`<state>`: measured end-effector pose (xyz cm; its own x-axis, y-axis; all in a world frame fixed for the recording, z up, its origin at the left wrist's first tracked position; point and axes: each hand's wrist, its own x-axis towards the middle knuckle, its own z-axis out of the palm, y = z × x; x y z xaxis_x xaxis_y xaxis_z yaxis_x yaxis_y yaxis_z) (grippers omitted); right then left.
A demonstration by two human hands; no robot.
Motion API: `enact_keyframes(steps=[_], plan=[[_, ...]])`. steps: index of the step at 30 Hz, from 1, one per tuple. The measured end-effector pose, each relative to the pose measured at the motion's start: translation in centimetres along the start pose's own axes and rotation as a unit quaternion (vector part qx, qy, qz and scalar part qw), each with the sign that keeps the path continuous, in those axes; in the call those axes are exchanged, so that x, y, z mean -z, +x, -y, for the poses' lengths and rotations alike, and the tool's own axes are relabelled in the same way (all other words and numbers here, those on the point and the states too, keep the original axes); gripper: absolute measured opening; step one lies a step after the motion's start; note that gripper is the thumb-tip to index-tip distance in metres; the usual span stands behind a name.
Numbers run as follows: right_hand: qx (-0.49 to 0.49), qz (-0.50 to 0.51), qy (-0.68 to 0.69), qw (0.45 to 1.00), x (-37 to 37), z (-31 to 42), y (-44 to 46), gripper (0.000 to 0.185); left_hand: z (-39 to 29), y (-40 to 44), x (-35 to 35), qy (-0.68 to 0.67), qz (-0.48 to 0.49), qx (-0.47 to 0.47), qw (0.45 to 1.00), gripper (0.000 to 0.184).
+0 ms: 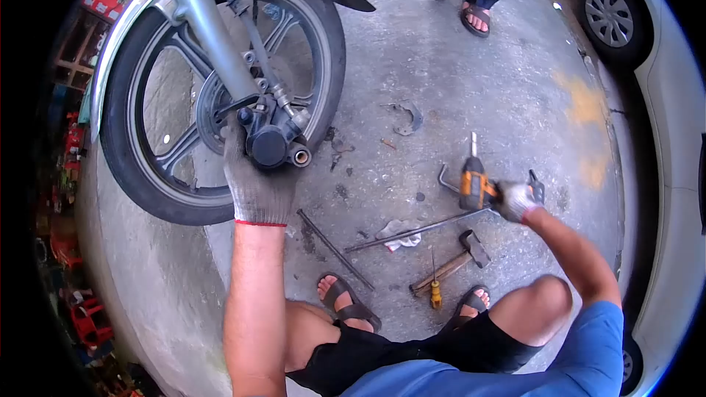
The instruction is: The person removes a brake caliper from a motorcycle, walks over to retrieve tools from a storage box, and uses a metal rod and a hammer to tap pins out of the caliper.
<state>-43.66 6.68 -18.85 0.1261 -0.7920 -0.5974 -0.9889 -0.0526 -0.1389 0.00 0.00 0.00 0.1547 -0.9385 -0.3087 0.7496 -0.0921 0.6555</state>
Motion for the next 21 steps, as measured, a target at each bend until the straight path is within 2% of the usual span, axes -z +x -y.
enact_keyframes(steps=[3, 5, 9, 16, 19, 21], plan=[[-0.006, -0.059, 0.008, 0.998, -6.8, -8.4, -5.3, 0.034, 1.0, 0.0, -1.8, -0.036, -0.034, -0.009, 0.999, 0.045], [-0.053, -0.012, 0.055, 0.997, -8.4, -8.6, -9.2, 0.032, 0.8, 0.2, -1.7, -0.008, -0.055, -0.032, 0.998, 0.044], [-0.106, -0.018, 0.03, 0.994, -14.9, -11.7, -14.7, 0.031, 0.6, 1.1, -0.7, 0.008, -0.054, -0.04, 0.998, 0.044], [-0.13, 0.177, 0.087, 0.972, -21.5, -15.9, -18.1, 0.028, 0.8, 1.4, -0.2, 0.007, -0.043, -0.033, 0.999, 0.043], [-0.102, 0.274, 0.101, 0.951, -21.1, -18.4, -14.9, 0.03, 0.6, 1.4, -0.4, 0.011, -0.049, -0.034, 0.998, 0.041], [-0.068, 0.269, 0.102, 0.955, -18.5, -19.0, -9.8, 0.032, 0.5, 1.3, -0.7, 0.001, -0.072, -0.04, 0.997, 0.04]])
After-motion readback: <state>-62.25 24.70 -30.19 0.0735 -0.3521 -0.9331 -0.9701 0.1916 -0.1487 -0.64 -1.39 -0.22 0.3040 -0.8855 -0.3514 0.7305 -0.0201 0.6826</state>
